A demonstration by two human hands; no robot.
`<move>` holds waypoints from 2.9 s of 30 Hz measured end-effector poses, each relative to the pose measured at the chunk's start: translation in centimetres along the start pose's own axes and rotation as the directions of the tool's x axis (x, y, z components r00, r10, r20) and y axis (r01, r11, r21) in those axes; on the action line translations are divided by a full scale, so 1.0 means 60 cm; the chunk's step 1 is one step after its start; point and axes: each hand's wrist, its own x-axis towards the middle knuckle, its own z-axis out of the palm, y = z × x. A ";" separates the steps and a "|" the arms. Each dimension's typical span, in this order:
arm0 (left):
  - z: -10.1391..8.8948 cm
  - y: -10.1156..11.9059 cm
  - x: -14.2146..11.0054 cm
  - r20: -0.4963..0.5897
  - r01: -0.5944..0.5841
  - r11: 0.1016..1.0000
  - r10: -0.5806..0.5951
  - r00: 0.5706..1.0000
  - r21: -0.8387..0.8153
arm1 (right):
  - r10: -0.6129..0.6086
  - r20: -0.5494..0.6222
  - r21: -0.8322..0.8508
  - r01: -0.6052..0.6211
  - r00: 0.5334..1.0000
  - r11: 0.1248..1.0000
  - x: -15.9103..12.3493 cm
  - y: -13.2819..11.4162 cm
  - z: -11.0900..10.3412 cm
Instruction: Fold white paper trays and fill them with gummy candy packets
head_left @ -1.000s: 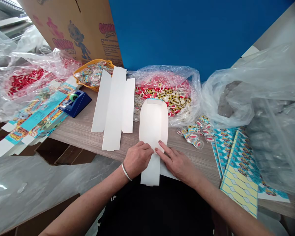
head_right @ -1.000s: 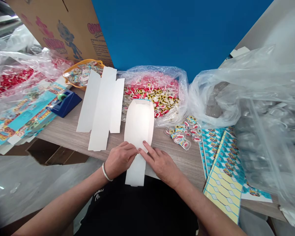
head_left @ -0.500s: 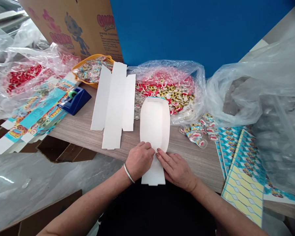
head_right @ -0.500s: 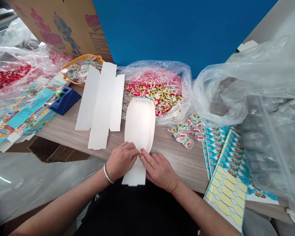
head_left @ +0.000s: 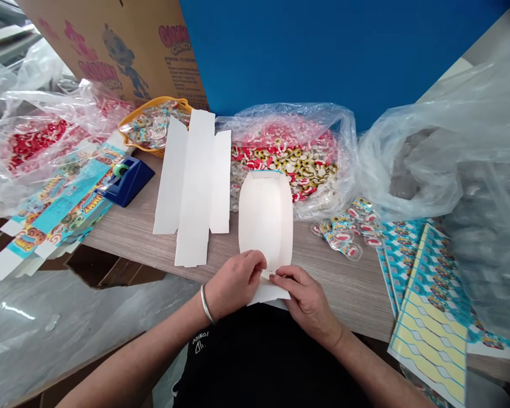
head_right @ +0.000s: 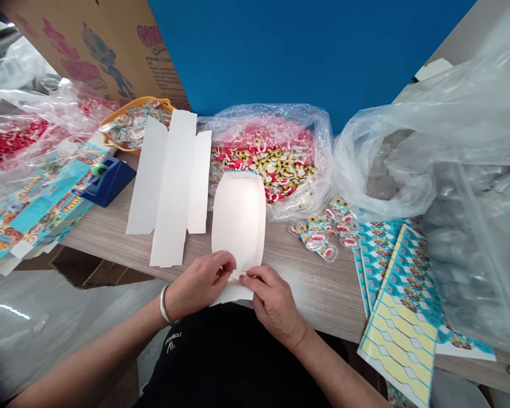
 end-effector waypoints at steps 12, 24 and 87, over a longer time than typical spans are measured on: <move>-0.017 -0.033 -0.026 -0.043 -0.231 0.788 0.309 0.950 0.570 | 0.038 0.115 -0.005 -0.038 0.993 0.999 0.006 -0.004 -0.006; -0.010 -0.036 -0.024 -0.083 -0.200 0.957 0.221 0.972 0.212 | -0.083 0.204 -0.254 0.135 0.976 0.958 -0.014 -0.006 -0.035; 0.027 -0.022 -0.081 -0.096 -0.111 0.992 0.117 0.988 0.058 | 0.206 0.458 0.218 -0.334 0.865 0.917 0.030 -0.023 -0.047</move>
